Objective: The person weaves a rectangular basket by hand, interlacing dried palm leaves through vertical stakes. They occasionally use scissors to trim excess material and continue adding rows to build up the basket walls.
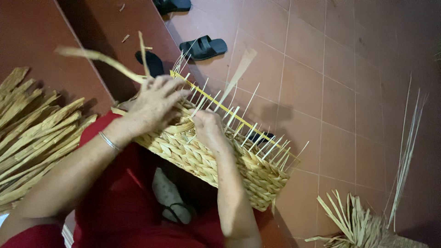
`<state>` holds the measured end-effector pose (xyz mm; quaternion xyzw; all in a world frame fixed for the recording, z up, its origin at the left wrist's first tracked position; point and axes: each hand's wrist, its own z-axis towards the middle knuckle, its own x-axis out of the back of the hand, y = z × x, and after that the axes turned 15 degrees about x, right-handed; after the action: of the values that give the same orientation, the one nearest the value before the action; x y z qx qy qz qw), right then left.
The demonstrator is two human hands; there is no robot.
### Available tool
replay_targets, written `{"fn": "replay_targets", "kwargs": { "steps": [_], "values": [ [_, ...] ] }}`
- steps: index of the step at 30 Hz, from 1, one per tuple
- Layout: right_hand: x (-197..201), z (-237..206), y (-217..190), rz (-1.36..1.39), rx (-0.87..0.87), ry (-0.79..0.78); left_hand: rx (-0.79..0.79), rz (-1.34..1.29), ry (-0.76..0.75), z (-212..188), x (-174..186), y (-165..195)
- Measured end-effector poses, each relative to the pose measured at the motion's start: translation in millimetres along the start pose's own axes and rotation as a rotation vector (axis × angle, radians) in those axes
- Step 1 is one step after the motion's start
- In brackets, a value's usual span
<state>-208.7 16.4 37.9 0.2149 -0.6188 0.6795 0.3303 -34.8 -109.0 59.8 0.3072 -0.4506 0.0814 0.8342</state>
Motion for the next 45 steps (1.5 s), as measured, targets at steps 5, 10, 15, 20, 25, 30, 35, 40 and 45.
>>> {"fn": "replay_targets", "kwargs": {
  "steps": [5, 10, 15, 20, 25, 30, 35, 40, 45],
  "values": [
    [-0.3, -0.8, -4.8, 0.064, -0.055, 0.039, -0.061, 0.110, -0.074, -4.2, 17.0, -15.5],
    [-9.4, 0.7, -13.1, -0.121, -0.020, 0.219, 0.025, 0.234, -0.238, -16.4, 6.4, -21.3],
    [-12.3, -0.1, -16.8, -0.012, -0.032, 0.339, 0.500, -0.040, -0.429, -17.3, 8.6, -23.1],
    [-25.3, 0.4, -12.3, 0.071, -0.046, 0.495, 0.773, -0.117, -0.478, -0.8, 21.9, -31.9],
    [-30.0, 4.3, -5.1, -0.171, 0.053, 0.446, 0.321, 0.181, 0.098, -15.7, 30.7, -28.2],
    [-33.7, 6.1, -1.9, -0.230, 0.077, 0.467, 0.071, 0.081, 0.001, -46.6, 25.1, -14.1],
    [-44.3, 6.8, 4.1, -0.377, 0.171, 0.477, 0.037, 0.017, -0.101, -56.8, 19.2, -21.3],
    [-41.0, 5.4, 5.6, -0.189, 0.335, 0.321, 0.111, 0.170, -0.154, -40.3, 25.4, -31.0],
    [-17.7, -2.5, -4.7, -0.165, 0.273, 0.189, -0.013, 0.277, 0.160, -6.5, 30.7, -14.1]
  ]
}}
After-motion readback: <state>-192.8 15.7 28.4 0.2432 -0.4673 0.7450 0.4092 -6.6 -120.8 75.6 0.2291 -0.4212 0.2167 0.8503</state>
